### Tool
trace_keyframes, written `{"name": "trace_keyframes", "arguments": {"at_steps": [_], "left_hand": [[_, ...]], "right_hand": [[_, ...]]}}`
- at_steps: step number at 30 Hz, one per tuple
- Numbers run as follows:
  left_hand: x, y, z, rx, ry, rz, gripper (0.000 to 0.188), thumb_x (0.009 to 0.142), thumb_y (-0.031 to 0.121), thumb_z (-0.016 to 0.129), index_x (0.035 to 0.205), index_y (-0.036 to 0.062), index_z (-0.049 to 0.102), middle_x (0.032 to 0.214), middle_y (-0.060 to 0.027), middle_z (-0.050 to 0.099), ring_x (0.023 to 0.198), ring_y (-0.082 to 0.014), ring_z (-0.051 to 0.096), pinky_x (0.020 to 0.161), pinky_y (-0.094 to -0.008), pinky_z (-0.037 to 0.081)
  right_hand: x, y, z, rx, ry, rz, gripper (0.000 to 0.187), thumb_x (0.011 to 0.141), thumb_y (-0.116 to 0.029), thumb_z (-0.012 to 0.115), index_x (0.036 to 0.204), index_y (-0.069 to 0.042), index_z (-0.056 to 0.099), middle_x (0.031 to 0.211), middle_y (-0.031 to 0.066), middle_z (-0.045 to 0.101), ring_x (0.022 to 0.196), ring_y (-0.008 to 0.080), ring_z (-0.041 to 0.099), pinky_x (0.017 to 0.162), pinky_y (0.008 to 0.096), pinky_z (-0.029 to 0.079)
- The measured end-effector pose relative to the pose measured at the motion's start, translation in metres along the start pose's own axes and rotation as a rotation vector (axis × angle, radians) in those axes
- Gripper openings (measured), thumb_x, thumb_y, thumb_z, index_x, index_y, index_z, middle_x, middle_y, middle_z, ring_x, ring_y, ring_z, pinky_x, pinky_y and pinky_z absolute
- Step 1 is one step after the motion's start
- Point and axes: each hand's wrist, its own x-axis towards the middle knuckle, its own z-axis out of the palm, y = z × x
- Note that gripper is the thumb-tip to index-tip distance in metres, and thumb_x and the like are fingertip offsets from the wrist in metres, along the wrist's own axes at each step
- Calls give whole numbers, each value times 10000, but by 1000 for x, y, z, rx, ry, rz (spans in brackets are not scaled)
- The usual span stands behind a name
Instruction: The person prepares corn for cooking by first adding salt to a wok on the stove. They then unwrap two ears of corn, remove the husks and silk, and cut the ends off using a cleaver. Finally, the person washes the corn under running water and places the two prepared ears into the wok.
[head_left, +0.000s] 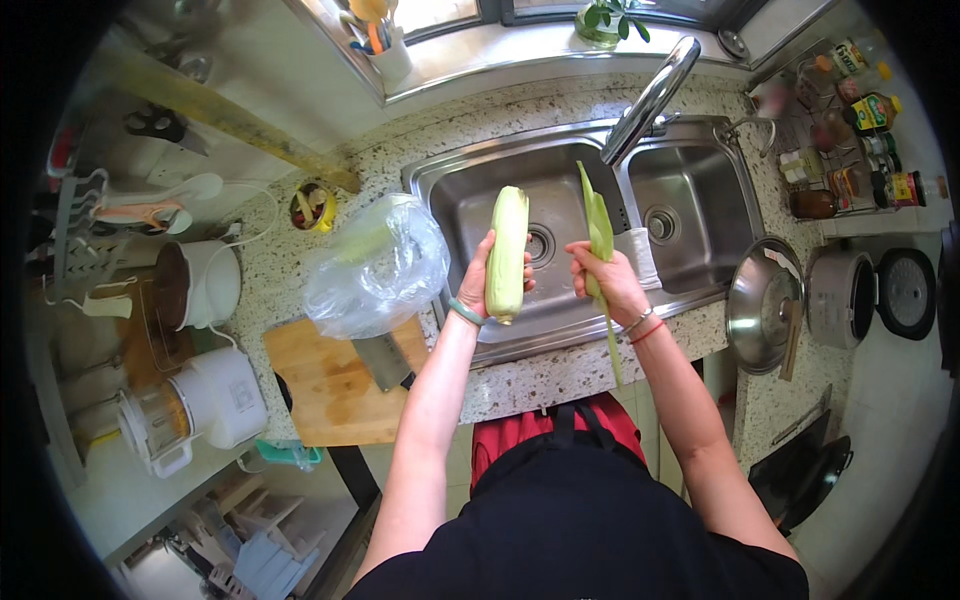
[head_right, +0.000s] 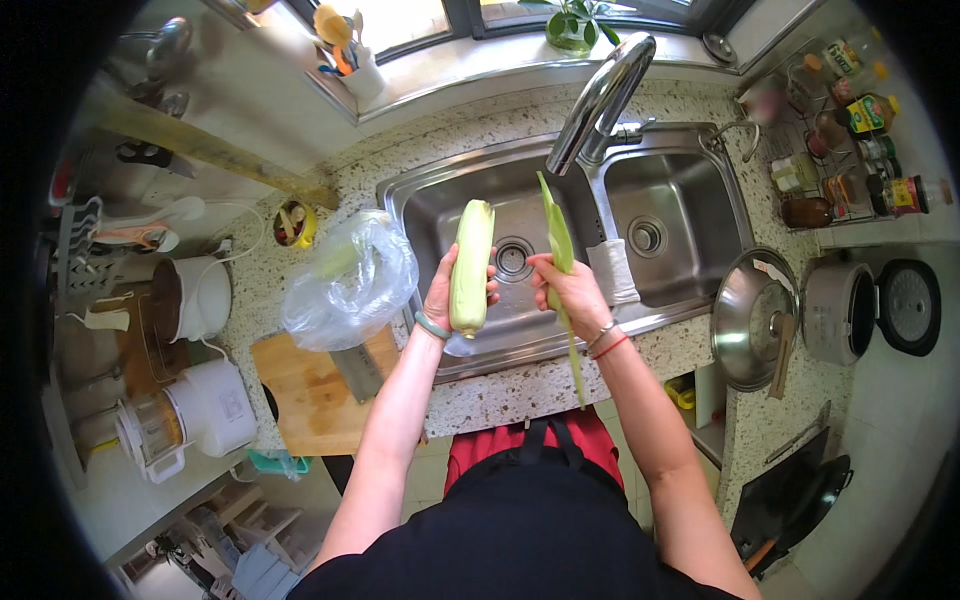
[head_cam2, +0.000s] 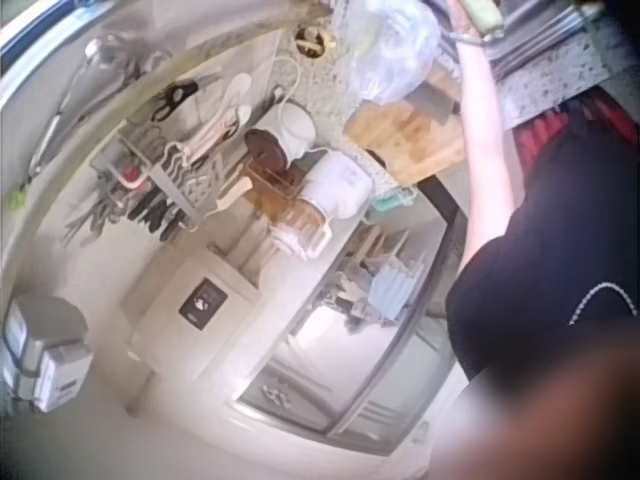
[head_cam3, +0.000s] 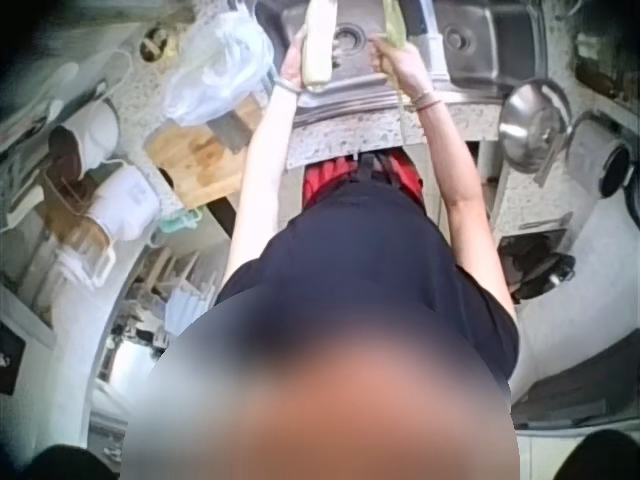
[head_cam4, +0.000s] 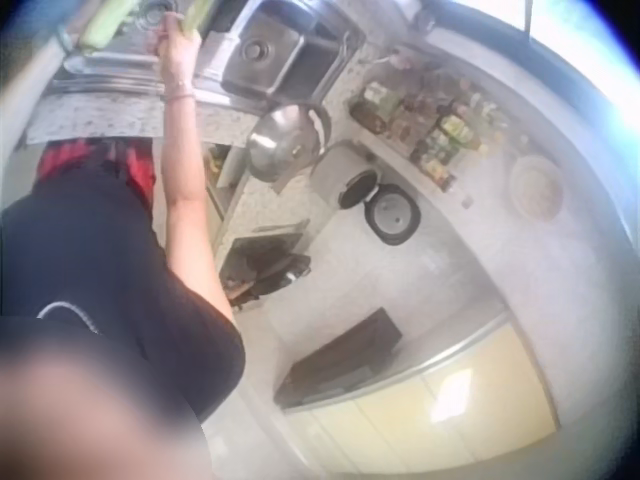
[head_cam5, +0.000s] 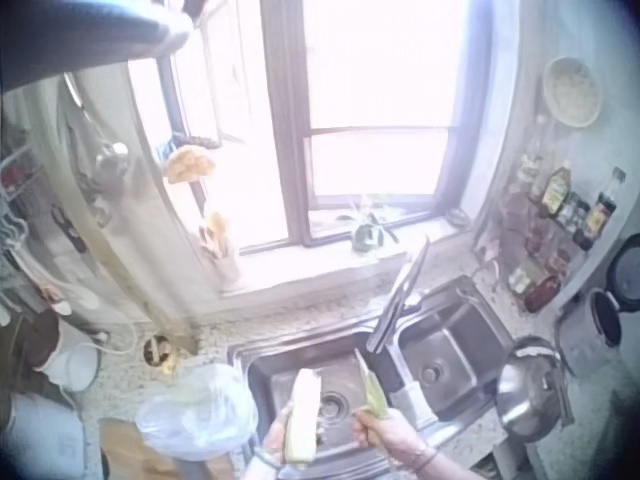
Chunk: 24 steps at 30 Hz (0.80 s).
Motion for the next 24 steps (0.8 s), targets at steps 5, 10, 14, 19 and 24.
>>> {"name": "trace_keyframes", "arguments": {"at_steps": [5,10,14,19,24], "left_hand": [[11,-19,-16,-120,-125,-120,764,904,651,422,1352,33,416,881,-79,594,646,-171,576,557,-315,532],[19,-22,-21,-130,-105,-188,774,896,665,417,1340,32,439,880,-90,613,634,-178,597,559,-318,546],[27,-20,-29,-88,-57,-216,739,890,654,451,1292,34,486,884,-108,628,621,-186,616,584,-349,567],[60,-39,-61,406,391,-37,643,871,523,606,1256,31,454,939,-119,615,765,-209,647,625,-358,561],[100,-86,-141,1280,1070,114,766,775,318,744,1340,36,311,1139,-250,555,1051,-379,573,911,-444,457]], "right_hand": [[39,24,6,96,87,91,352,874,-278,692,1064,-1,586,695,-17,511,498,67,461,450,228,374],[66,32,14,-20,90,10,290,862,-234,701,1010,-7,596,738,37,609,496,66,476,439,216,374],[80,35,4,-56,130,23,263,864,-211,694,1005,-14,592,715,14,580,503,73,482,444,232,387],[82,43,-21,94,193,74,237,872,-202,685,991,-30,575,711,-3,541,525,89,502,455,249,401],[72,43,-29,105,174,89,205,879,-182,666,991,-27,592,725,3,569,556,85,531,500,242,444]]}}
